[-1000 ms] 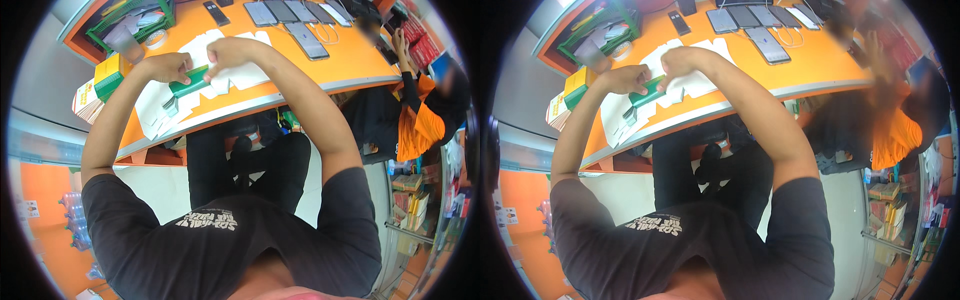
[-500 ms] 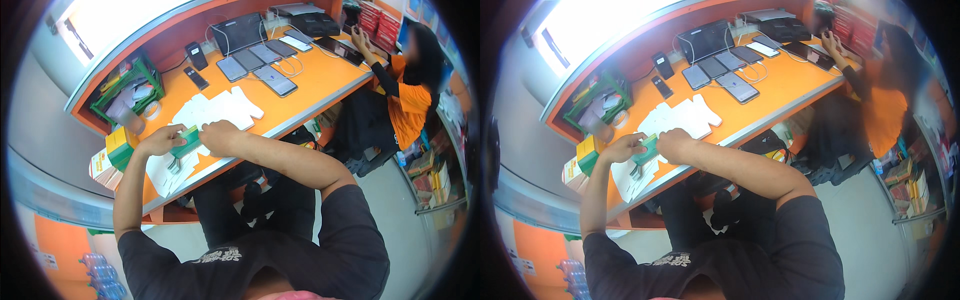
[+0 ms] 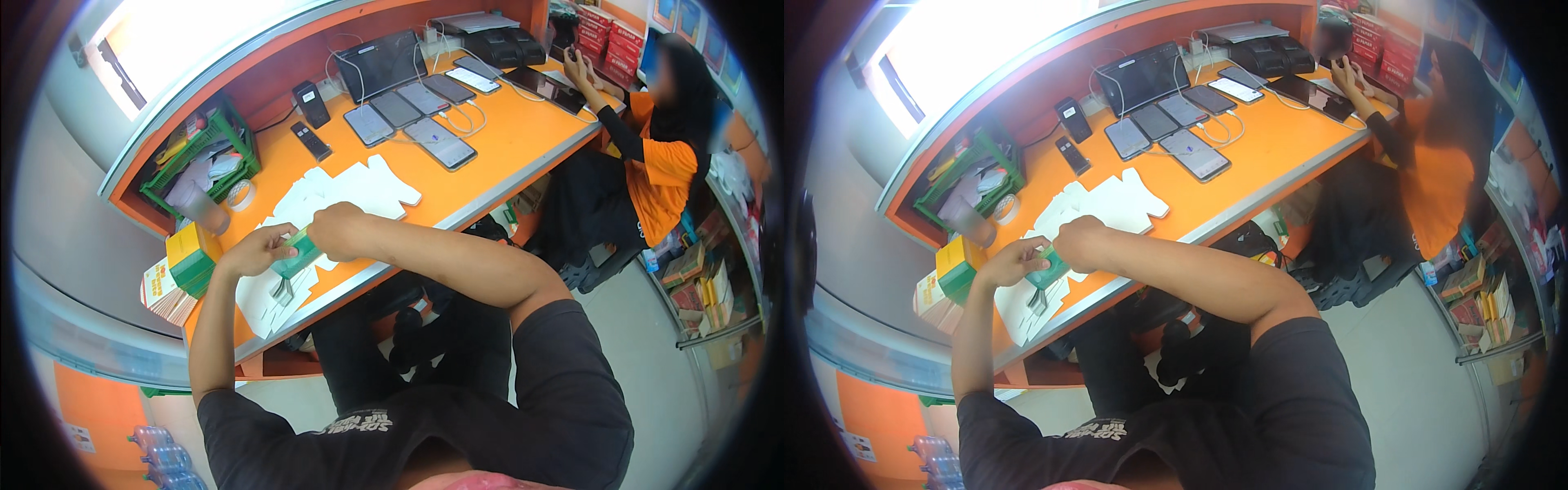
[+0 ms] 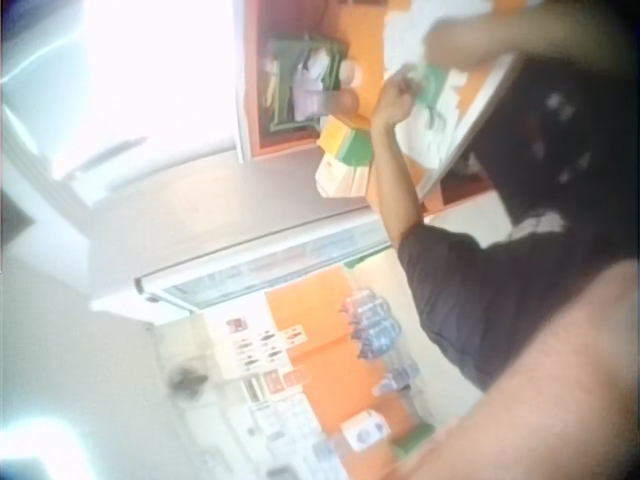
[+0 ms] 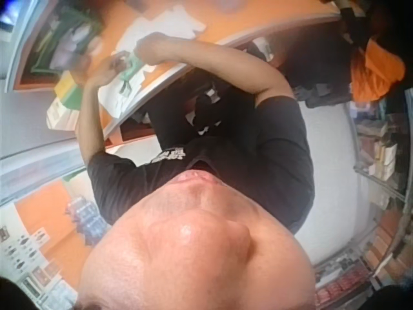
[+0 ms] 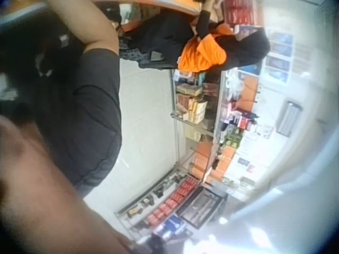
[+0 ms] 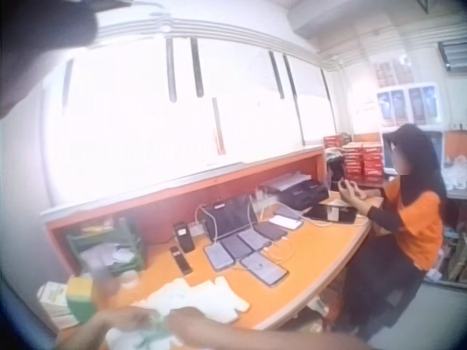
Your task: The person assembles small paper packs by folding white sheets around green and yellow rectangular inserts. They repeatedly pick up a sheet, wrap it around the insert, and fold the edges to form a neat packet. The process is performed one at a time on an orange desk, with finished packs stacked to the side.
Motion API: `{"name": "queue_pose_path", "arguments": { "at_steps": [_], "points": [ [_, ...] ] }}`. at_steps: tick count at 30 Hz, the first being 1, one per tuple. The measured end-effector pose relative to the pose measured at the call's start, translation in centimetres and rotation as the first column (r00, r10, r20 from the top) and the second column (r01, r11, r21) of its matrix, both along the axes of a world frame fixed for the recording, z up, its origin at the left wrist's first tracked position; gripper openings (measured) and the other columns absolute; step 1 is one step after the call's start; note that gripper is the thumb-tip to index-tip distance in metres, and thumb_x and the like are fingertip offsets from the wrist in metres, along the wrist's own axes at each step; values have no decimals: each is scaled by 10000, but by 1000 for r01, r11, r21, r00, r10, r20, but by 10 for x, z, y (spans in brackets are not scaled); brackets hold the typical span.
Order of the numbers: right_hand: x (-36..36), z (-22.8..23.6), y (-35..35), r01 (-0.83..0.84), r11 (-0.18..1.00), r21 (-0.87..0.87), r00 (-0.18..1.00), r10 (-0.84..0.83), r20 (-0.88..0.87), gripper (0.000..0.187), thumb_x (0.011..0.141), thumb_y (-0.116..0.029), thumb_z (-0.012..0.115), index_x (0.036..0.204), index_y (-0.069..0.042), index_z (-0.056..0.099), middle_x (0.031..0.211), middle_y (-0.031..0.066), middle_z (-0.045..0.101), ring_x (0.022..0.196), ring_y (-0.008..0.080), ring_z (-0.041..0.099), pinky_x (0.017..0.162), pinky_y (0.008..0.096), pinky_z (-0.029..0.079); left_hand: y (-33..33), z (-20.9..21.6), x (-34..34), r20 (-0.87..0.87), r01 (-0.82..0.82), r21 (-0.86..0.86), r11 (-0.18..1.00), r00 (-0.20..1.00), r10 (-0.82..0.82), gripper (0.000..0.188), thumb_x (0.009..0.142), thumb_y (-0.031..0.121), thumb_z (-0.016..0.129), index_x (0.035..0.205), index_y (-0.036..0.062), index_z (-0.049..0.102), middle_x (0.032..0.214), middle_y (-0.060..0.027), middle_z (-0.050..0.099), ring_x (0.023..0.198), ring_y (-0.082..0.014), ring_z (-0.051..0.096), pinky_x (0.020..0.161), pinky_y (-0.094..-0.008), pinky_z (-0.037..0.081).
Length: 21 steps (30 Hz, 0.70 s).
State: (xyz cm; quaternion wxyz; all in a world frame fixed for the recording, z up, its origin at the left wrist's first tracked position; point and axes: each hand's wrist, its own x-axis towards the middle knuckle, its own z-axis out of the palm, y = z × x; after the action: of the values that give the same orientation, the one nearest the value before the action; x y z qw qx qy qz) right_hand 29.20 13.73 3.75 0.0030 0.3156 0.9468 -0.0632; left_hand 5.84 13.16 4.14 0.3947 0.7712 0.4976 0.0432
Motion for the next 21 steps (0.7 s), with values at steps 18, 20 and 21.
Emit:
{"name": "queue_pose_path", "arguments": {
  "at_steps": [18,20,21],
  "points": [
    [-48,-11,112,75,885,-460,905,133,404,440,660,-355,935,920,-39,776,941,111,757,864,243,713,730,358,572,-34,15,34,-282,58,258,964,959,17,174,942,102,651,1108,53,632,773,-203,651,713,-400,616,690,-441,463],
    [-68,-29,134,54,867,-496,862,210,462,393,686,-318,910,946,-55,777,938,107,759,852,237,711,717,362,571,-33,17,44,-279,74,264,962,960,2,199,941,108,659,1128,45,632,782,-219,650,728,-394,622,695,-431,471],
    [-68,-26,128,47,882,-469,863,200,463,423,679,-329,914,960,-47,770,948,111,757,863,243,711,726,366,571,-36,18,42,-276,65,270,961,961,13,212,941,112,662,1138,41,632,786,-227,650,736,-391,625,698,-426,475]
  ]
}}
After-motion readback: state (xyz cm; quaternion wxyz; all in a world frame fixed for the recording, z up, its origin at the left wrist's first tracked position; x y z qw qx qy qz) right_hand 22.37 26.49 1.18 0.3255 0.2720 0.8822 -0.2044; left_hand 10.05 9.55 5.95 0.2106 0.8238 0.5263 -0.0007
